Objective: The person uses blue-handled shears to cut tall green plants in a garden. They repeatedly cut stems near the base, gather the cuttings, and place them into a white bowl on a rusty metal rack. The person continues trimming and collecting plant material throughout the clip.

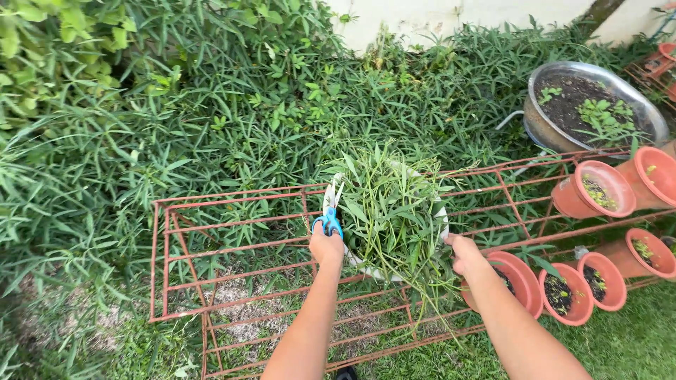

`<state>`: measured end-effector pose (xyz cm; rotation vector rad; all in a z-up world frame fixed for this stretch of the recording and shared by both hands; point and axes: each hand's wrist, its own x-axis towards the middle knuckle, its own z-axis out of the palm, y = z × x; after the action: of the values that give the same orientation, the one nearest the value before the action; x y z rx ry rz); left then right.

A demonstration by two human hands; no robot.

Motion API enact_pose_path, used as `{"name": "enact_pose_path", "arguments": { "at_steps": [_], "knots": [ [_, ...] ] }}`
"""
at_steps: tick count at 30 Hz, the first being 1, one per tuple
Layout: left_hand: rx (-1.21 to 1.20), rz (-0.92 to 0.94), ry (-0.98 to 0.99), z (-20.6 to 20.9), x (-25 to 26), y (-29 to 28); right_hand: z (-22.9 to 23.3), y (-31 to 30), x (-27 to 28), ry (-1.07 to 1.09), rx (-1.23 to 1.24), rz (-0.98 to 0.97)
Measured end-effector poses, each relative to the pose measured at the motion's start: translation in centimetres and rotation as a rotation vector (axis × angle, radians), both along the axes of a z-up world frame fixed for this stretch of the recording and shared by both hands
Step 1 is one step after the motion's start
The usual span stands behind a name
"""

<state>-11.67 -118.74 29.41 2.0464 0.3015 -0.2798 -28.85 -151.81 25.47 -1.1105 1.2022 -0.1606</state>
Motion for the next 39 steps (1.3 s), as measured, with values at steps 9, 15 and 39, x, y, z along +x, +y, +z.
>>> {"name": "enact_pose_path", "arguments": {
  "at_steps": [9,15,39],
  "knots": [
    [0.041,0.254,-0.12,0.6,2.0,13.8,0.3,10.2,9.7,-0.073,0.086,0.211],
    [0.075,0.381,-0.169,0.2,2.3,24.6,0.5,19.8,14.3,-0.087,0.22,0.343],
    [0.149,0.506,-0.117,0.6,1.5,43.1,9.6,37.5,22.0,0.072,-0.486,0.691]
  ]
}}
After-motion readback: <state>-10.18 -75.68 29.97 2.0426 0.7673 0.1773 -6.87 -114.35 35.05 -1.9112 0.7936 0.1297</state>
